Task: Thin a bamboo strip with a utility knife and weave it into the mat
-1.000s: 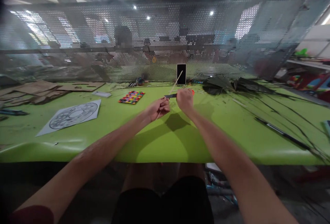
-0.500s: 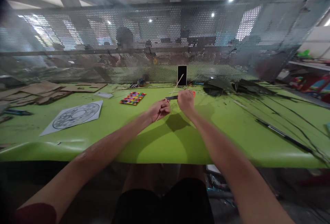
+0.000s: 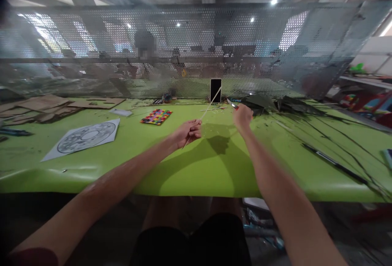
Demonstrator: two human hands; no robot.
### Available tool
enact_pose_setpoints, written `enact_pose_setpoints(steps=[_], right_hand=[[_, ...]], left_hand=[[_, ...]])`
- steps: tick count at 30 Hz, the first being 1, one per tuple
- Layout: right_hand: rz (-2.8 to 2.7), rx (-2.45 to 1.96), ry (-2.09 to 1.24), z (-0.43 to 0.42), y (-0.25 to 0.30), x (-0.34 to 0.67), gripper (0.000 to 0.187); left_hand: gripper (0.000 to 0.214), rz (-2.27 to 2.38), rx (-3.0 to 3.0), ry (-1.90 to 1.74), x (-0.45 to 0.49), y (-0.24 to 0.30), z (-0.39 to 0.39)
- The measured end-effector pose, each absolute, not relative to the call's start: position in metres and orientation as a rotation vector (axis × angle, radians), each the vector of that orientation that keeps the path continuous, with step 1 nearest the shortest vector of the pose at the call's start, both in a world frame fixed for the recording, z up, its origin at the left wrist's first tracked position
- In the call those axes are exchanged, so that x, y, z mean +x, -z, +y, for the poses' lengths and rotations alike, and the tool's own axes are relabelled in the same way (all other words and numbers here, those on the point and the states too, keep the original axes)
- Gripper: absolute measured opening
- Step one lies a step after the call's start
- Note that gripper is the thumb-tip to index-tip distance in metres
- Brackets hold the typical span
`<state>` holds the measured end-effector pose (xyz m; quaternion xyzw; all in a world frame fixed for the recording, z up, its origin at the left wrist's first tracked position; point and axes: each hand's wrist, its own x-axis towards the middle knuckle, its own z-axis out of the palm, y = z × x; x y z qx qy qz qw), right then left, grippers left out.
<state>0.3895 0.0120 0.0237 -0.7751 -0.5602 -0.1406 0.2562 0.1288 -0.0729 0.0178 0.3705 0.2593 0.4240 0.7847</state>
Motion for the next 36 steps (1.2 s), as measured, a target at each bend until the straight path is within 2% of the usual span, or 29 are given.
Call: enact_pose_setpoints(steps=[4, 9, 16, 23, 36], right_hand=[[-1.545, -2.091, 0.350, 0.016, -0.022, 0.391, 0.023], [-1.792, -1.965, 0.303, 0.016, -0.008, 0.368, 0.035], [-2.110, -1.687, 0.289, 0.006, 0.012, 0.321, 0.032], [-2.132, -1.600, 0.382, -0.003, 0.015, 0.313, 0.024], [-1.999, -1.666, 0.486, -0.005, 0.008, 0.314, 0.026]], left_hand=[[0.028, 0.595, 0.877, -0.922, 0.129, -0.020, -0.076], [0.026, 0.642, 0.976, -0.946, 0.129, -0.019, -0.076], [0.021, 0.642, 1.095, -1.002, 0.133, -0.015, -0.077], [0.022, 0.616, 1.155, -1.043, 0.134, -0.009, -0.070], [0.023, 0.521, 1.059, -0.981, 0.133, -0.008, -0.066]])
